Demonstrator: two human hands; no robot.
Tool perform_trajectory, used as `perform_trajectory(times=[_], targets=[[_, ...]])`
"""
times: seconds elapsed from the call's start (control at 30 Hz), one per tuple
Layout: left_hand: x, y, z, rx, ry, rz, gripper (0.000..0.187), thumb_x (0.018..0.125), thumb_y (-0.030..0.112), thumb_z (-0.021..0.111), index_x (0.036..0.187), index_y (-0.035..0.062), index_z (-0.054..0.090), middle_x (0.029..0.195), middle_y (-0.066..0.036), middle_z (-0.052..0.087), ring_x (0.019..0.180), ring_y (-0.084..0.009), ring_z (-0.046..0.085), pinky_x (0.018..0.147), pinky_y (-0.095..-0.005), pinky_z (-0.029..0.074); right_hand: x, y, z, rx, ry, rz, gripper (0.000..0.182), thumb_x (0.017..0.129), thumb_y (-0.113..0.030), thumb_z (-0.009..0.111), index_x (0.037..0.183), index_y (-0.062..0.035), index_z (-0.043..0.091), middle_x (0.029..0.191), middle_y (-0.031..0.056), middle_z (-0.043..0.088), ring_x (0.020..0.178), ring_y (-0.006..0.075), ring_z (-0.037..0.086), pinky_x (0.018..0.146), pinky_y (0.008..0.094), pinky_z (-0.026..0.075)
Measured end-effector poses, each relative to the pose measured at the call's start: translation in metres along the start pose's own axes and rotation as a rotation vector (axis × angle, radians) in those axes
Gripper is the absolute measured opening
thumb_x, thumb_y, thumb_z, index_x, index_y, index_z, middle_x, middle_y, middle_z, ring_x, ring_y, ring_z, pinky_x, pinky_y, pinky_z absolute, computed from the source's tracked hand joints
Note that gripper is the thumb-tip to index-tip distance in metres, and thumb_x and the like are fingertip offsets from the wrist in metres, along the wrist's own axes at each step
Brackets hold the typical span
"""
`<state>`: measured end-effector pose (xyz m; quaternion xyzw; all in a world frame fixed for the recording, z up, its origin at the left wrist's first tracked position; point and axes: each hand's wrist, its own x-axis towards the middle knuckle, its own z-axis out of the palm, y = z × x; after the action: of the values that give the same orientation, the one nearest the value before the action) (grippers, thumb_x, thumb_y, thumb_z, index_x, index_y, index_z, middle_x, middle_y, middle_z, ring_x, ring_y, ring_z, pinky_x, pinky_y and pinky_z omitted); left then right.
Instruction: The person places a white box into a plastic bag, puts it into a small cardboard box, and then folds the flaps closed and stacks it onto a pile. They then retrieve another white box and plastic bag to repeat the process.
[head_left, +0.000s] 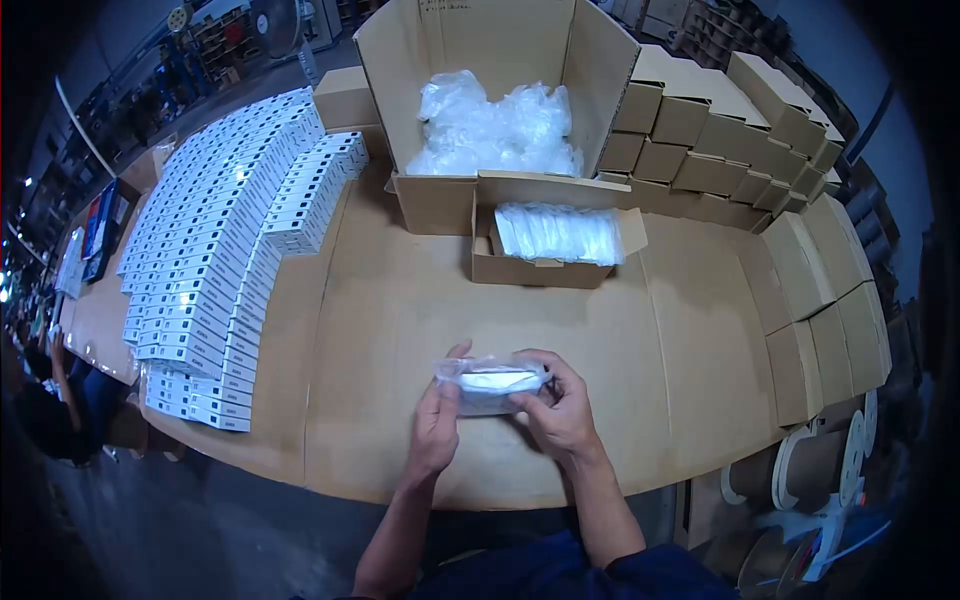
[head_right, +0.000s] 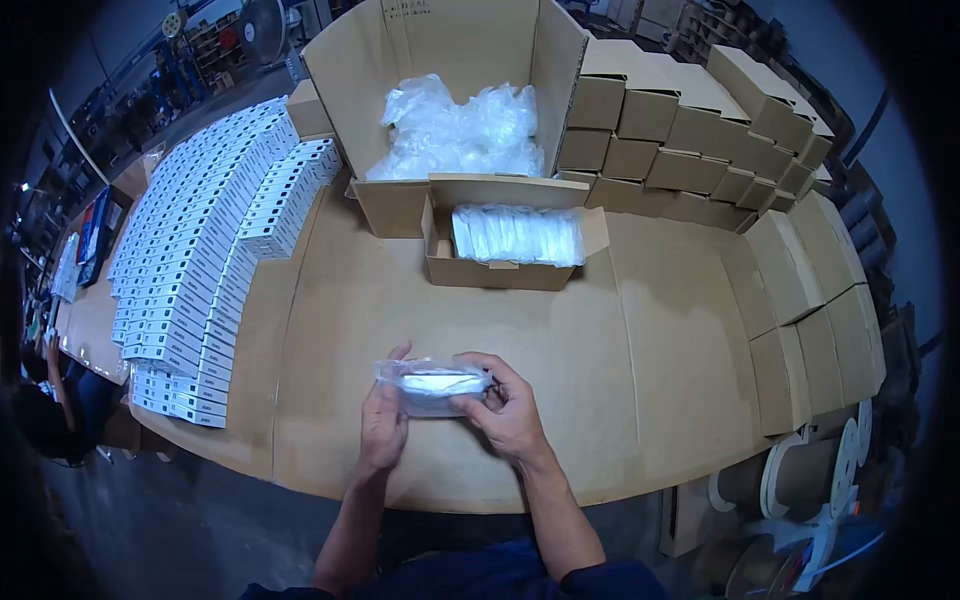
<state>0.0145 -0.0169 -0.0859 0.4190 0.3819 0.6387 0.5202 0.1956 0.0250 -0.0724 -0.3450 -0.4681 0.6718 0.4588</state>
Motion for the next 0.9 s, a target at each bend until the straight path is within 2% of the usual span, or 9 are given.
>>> perform_trajectory(times=[0.13,0.17,0.27,0.37,0.47,0.5,0.6,0.73,0.9], targets=[[-0.004,0.005,0.008,0.018,0.024,-0.086,0.036,0.108,0.009,0.051,0.142,-0.0053,0.052,0.134,-0.013,0.059,0.126,-0.0208,0.057,0.108,-0.035,0.047,0.001,-0.003,0.002,-0.016,-0.031,-0.101,0.033,0.09,0.009,0.072,0.122,0.0031,0.067,0.121,0.0128,0.07,0.109,0.0162,0.065,0.095,0.0291,0.054],[-0.007,-0.001,0.005,-0.03,0.042,-0.131,0.034,0.107,0.006,0.053,0.139,-0.0054,0.054,0.132,-0.013,0.06,0.123,-0.0202,0.058,0.106,-0.0343,0.049,0.005,0.008,-0.008,-0.071,-0.125,-0.181,0.018,0.092,0.009,0.07,0.109,0.0051,0.071,0.123,0.0147,0.07,0.11,0.0181,0.066,0.095,0.0311,0.054],[-0.01,-0.013,-0.001,-0.079,0.05,-0.129,0.026,0.108,0.011,0.053,0.126,-0.0062,0.061,0.122,-0.014,0.065,0.114,-0.0184,0.064,0.099,-0.0333,0.055,0.002,0.0,-0.008,-0.101,-0.165,-0.171,0.009,0.096,0.003,0.069,0.104,0.0047,0.072,0.126,0.0172,0.07,0.112,0.0199,0.066,0.096,0.0329,0.054],[-0.008,-0.008,0.006,-0.136,0.191,-0.23,0.026,0.109,0.015,0.054,0.118,-0.0062,0.065,0.112,-0.014,0.069,0.107,-0.0191,0.068,0.098,-0.0359,0.057,-0.001,-0.004,-0.002,-0.028,-0.014,-0.064,0.011,0.1,-0.005,0.066,0.104,0.0027,0.073,0.127,0.0186,0.07,0.114,0.0223,0.067,0.098,0.0344,0.053],[-0.002,-0.001,0.009,-0.169,0.227,-0.222,0.027,0.11,0.019,0.05,0.115,-0.0051,0.063,0.111,-0.015,0.068,0.101,-0.0251,0.072,0.091,-0.0427,0.062,0.003,-0.002,0.006,0.106,0.134,-0.303,0.015,0.102,-0.011,0.066,0.103,0.0016,0.073,0.132,0.0201,0.067,0.118,0.0253,0.066,0.103,0.0378,0.051],[0.0,0.001,0.009,-0.16,0.235,-0.215,0.028,0.11,0.02,0.05,0.114,-0.0047,0.063,0.11,-0.015,0.069,0.101,-0.0252,0.072,0.091,-0.0428,0.063,0.002,-0.009,0.01,0.182,0.101,-0.344,0.013,0.097,-0.008,0.071,0.106,0.0005,0.076,0.137,0.0227,0.064,0.123,0.0283,0.064,0.106,0.0408,0.049],[0.002,0.004,0.01,-0.134,0.252,-0.215,0.029,0.11,0.022,0.051,0.112,-0.0043,0.064,0.108,-0.015,0.07,0.101,-0.0248,0.072,0.09,-0.0417,0.063,0.003,-0.016,-0.008,-0.247,-0.199,-0.432,0.019,0.089,-0.003,0.076,0.108,-0.0021,0.079,0.141,0.0242,0.06,0.126,0.0302,0.062,0.106,0.0413,0.049],[0.002,-0.002,0.008,-0.138,0.267,-0.231,0.028,0.111,0.022,0.049,0.117,-0.0025,0.061,0.106,-0.015,0.07,0.101,-0.0255,0.072,0.088,-0.0422,0.063,0.002,-0.023,-0.002,-0.557,-0.222,-0.257,0.029,0.081,0.003,0.079,0.109,-0.0027,0.079,0.121,0.019,0.073,0.109,0.029,0.07,0.098,0.0376,0.053],[-0.001,-0.009,-0.004,-0.201,0.257,-0.234,0.03,0.112,0.022,0.045,0.129,-0.0011,0.052,0.113,-0.014,0.064,0.106,-0.0277,0.071,0.09,-0.0444,0.063,0.004,-0.027,0.001,-0.516,-0.142,-0.175,0.03,0.081,-0.002,0.082,0.111,-0.0028,0.078,0.111,0.0161,0.077,0.101,0.029,0.072,0.096,0.0393,0.053]])
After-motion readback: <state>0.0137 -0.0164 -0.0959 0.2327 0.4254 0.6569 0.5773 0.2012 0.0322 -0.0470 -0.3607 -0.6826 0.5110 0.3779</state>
